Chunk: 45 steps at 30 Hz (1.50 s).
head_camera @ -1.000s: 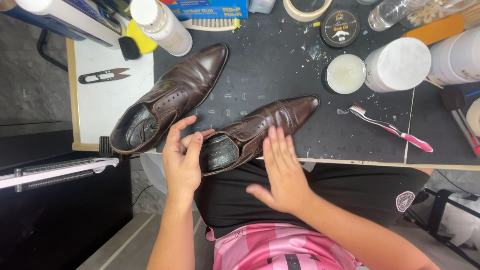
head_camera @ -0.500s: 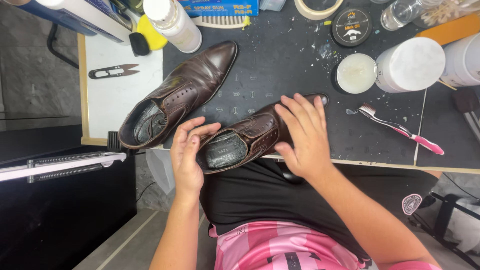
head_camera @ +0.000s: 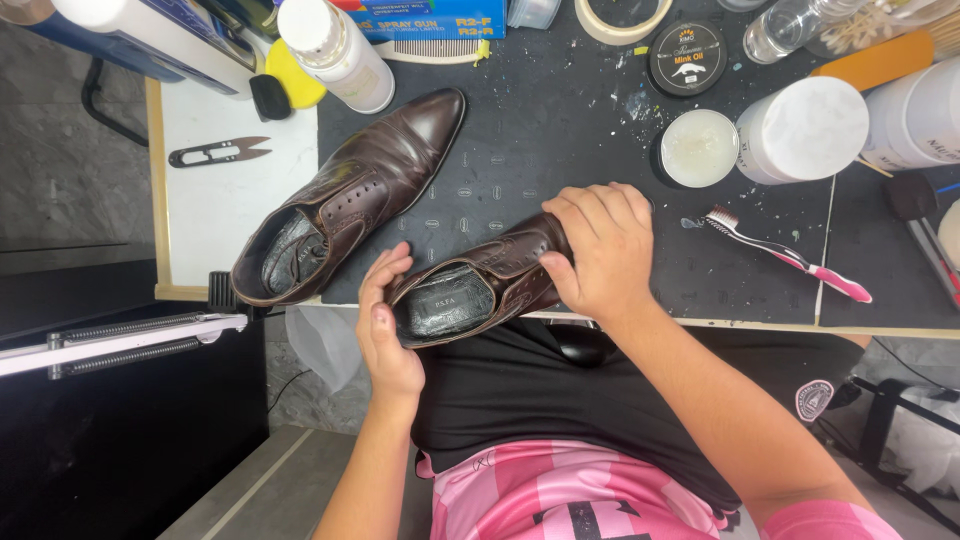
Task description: The person cleans a pair of brown leather shoes using a toothbrush and a white cleaning paste. They apply the paste to the shoe surface, scrub with the toothbrush, and wipe the shoe with a paper towel. The process is repeated on different sections of the shoes.
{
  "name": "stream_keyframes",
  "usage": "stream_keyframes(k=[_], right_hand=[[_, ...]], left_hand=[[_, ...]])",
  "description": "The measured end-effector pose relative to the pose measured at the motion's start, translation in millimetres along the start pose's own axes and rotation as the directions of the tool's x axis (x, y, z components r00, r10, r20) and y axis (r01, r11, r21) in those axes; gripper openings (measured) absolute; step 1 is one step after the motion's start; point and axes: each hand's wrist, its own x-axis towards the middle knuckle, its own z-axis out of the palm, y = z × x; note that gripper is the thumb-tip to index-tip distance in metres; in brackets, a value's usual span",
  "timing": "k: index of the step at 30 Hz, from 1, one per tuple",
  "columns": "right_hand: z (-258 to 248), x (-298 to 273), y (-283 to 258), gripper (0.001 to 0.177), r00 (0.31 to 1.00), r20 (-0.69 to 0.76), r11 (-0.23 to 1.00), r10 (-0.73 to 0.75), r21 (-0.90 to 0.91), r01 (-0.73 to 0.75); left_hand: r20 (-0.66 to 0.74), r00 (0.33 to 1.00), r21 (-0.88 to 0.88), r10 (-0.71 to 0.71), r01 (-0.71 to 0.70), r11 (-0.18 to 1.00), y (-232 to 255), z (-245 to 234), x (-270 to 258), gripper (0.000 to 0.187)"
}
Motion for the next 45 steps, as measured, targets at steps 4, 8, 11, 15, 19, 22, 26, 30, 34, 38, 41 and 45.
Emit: stream_keyframes(k=[4,8,11,15,19,22,26,30,34,38,41,45], right_hand=[[4.2,0.8,-11.3,0.057,0.999,-0.044,0.996,0.005,0.09,-0.001],[4.3,-3.1,-20.7,0.059,0.996,-0.078,0.977,-0.035,0.208,0.05],[4.3,-6.3,-18.3,0.06,0.993,-0.107,0.957,-0.058,0.277,0.086],[0.7,7.0,-1.3,0.061,0.991,-0.108,0.949,-0.076,0.298,0.106],[-12.7,12.3,12.0,0.066,0.997,-0.079,0.988,-0.017,0.155,0.029],[-18.0,8.4,10.2,0.064,0.984,-0.174,0.985,0.047,0.173,-0.017],[-15.1,-12.7,-3.9,0.066,0.984,-0.072,0.968,-0.166,0.178,0.176],[-26.8,-16.8,16.1,0.065,0.982,-0.014,0.971,-0.191,0.142,0.191],[-20.0,-21.0,3.3,0.068,0.987,-0.104,0.982,-0.126,0.129,0.139],[-23.0,-33.0,-19.6,0.071,0.947,0.101,0.944,-0.305,0.164,0.286],[-35.0,-25.0,-7.0,0.064,0.959,0.132,0.965,-0.25,0.113,0.236],[-44.5,-13.5,-1.8,0.056,0.99,0.076,0.985,-0.122,0.132,0.111]], left_hand=[[-0.033,0.999,-0.027,-0.01,0.009,1.0,18.0,6.1,-4.3,0.059],[0.07,0.974,-0.032,-0.217,0.219,0.975,30.4,-3.7,-10.2,0.085],[0.221,0.867,0.002,-0.446,0.457,0.89,28.8,-19.5,-4.0,0.095],[0.152,0.955,-0.133,-0.253,0.274,0.953,28.3,-14.0,-13.1,0.102],[0.008,0.993,-0.131,0.118,-0.115,0.985,15.6,4.7,-25.5,0.109],[-0.05,0.931,0.008,0.361,-0.361,0.932,-5.0,23.7,-21.5,0.105],[-0.115,0.845,0.086,0.522,-0.515,0.853,-22.9,38.0,-21.6,0.094],[-0.07,0.802,0.138,0.593,-0.581,0.802,-26.5,35.6,-22.6,0.094],[-0.066,0.822,0.208,0.565,-0.543,0.814,-26.5,38.0,-26.5,0.093],[-0.061,0.823,0.203,0.564,-0.543,0.815,-33.4,38.1,-27.2,0.094],[-0.033,0.862,0.121,0.506,-0.499,0.858,-32.7,37.7,-29.7,0.094],[0.119,0.932,0.156,0.343,-0.359,0.92,-14.1,26.9,-24.0,0.099]])
